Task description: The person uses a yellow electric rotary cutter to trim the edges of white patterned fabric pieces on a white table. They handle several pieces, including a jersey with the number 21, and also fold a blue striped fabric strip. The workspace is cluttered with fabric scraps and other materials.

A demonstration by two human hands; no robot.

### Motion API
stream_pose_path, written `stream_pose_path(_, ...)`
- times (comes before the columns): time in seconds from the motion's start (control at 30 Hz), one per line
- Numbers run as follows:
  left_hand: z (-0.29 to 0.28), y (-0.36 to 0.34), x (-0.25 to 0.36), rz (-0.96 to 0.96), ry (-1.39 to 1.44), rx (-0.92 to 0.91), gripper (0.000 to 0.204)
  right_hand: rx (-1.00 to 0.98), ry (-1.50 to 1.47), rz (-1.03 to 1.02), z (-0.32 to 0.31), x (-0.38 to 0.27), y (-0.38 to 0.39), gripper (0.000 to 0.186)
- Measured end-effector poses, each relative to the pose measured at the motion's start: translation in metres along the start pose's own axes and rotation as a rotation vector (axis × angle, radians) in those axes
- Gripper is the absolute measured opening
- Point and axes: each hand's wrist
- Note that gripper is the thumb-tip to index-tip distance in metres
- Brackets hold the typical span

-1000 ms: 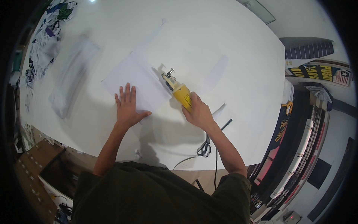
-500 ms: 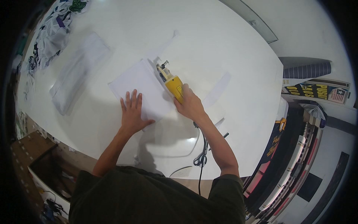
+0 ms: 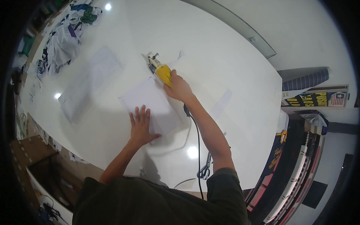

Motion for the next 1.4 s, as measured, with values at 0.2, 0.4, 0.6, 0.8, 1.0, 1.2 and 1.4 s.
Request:
stream_pose_path(0.2, 0.006, 0.005, -0.004, 0.028, -0.02, 0.063, 0.129, 0.082, -0.125, 0.158, -0.037, -0.042, -0.018, 0.057)
stream_pose_path(0.4, -0.002, 0.006, -0.052, 0.228, -0.091, 0.222, 0.083, 0.261, -0.354, 0.39, -0.063, -0.019, 0.104, 0.065)
stream_pose_path(0.6, -0.032, -0.011, -0.12, 0.53, -0.153, 0.078, 0.061, 0.359, -0.47, 0.605, -0.02, -0.026, 0.242, 0.061)
stream_pose_path(0.8, 0.003, 0.034, -0.129, 0.515, -0.239, 0.117, 0.074, 0.41, -0.544, 0.762, 0.05, -0.071, 0.343, 0.056)
stream_pose_path(1.0, 0.006, 0.108, -0.107, 0.361, -0.29, 0.003, 0.076, 0.351, -0.438, 0.865, 0.131, -0.133, 0.418, 0.053)
stream_pose_path(1.2, -0.03, 0.067, -0.14, 0.536, -0.117, -0.045, 0.072, 0.239, -0.422, 1.033, 0.18, -0.196, 0.45, 0.056)
stream_pose_path(1.4, -0.069, 0.036, -0.166, 0.62, -0.213, -0.241, 0.107, 0.256, -0.443, 1.051, 0.211, -0.218, 0.444, 0.057)
Point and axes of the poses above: each hand's wrist, its own y-axis away from the middle knuckle, its own z-axis out of the palm, x = y × z, and after that the axes turned 11 degrees about z, right-handed
